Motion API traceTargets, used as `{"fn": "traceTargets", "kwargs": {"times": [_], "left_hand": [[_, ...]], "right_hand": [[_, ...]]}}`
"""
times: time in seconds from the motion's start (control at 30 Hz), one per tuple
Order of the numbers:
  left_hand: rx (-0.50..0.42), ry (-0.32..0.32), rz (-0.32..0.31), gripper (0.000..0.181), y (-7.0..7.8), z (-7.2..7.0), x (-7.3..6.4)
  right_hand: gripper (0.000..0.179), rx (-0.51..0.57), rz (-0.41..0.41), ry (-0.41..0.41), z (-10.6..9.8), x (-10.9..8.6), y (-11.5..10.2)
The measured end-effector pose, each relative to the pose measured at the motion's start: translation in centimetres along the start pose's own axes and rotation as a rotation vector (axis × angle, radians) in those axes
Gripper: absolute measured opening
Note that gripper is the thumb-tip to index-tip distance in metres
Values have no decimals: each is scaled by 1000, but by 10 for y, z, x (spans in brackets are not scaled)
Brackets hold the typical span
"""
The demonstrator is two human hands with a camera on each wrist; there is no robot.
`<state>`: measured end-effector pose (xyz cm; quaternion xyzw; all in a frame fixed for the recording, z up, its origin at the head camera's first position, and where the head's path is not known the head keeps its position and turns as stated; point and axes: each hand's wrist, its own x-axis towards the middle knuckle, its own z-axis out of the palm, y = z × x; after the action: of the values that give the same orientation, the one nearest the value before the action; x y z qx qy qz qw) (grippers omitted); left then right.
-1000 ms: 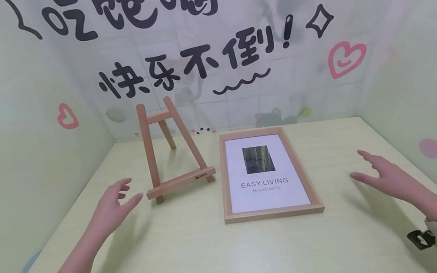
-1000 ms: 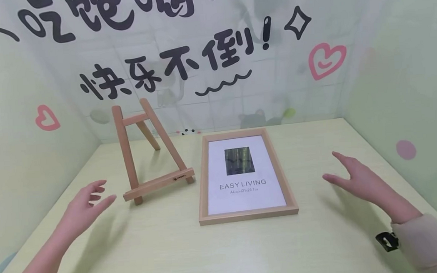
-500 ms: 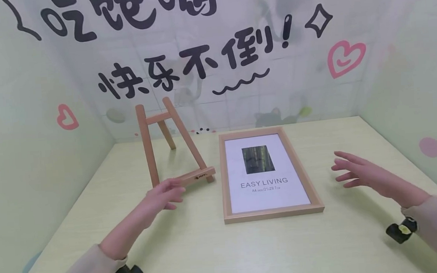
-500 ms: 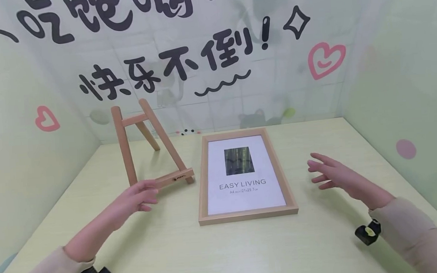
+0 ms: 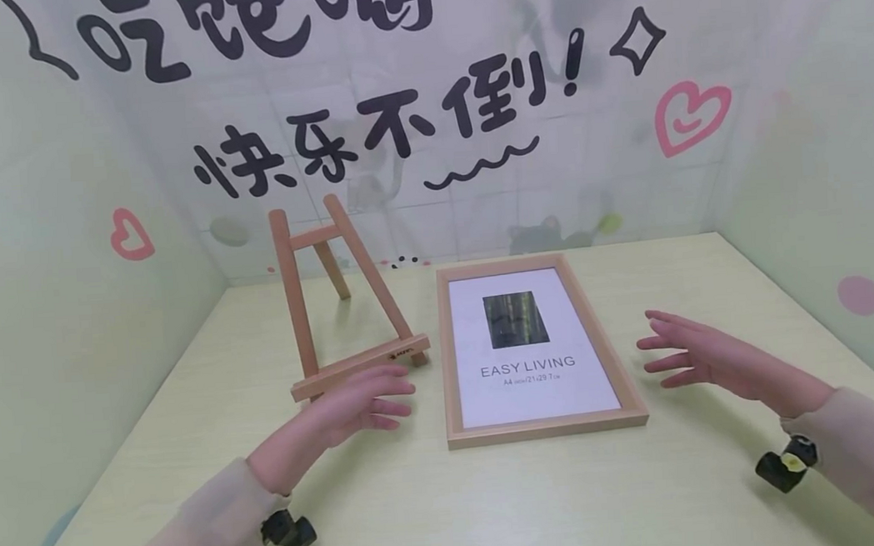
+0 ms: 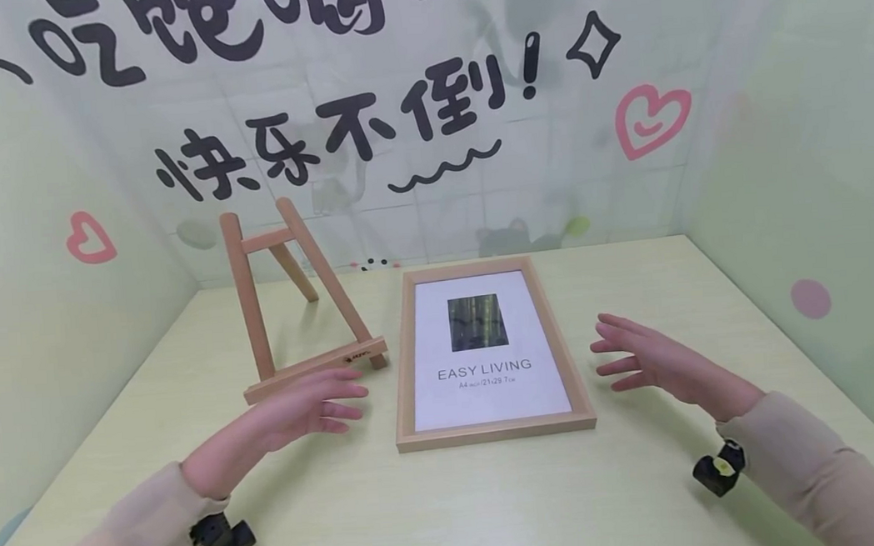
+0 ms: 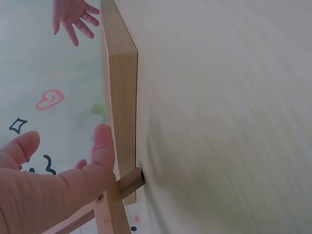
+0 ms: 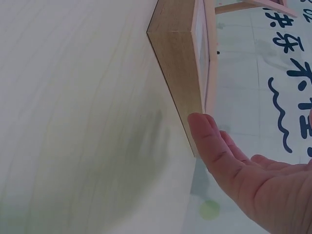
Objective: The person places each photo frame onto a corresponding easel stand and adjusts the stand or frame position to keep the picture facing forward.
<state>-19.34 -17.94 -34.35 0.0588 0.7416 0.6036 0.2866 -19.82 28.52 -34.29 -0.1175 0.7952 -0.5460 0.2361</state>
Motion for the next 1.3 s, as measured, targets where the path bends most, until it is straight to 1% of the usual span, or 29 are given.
{"fn": "traceTargets", "kwargs": {"times": [0.17,0.33,0.4,0.5,0.6,0.73,1.0,1.17,1.3], "left_hand": [[-60,-36,-25,57,0,2,6],[-125,-63,-31,55,-2,6,13],[-147,-65,-35,56,-3,8,16],[-189,-50,-53,58,-3,14,21],[-215,-39,-71,61,-3,18,24],[-224,-39,-86,62,-4,22,28],[-252,-12,-123,59,-2,29,33],[-266,-8,-130,59,-3,31,35],[-256,-3,-133,58,-3,33,37]], "right_hand": [[68,32,54,6,2,5,0],[69,79,56,-9,4,6,0],[69,113,59,-15,6,6,1],[70,166,80,-11,9,8,2],[72,191,105,1,11,10,3],[74,211,126,2,14,13,3],[74,213,155,6,16,17,4],[74,215,165,4,18,19,7],[75,211,178,7,19,20,7]]}}
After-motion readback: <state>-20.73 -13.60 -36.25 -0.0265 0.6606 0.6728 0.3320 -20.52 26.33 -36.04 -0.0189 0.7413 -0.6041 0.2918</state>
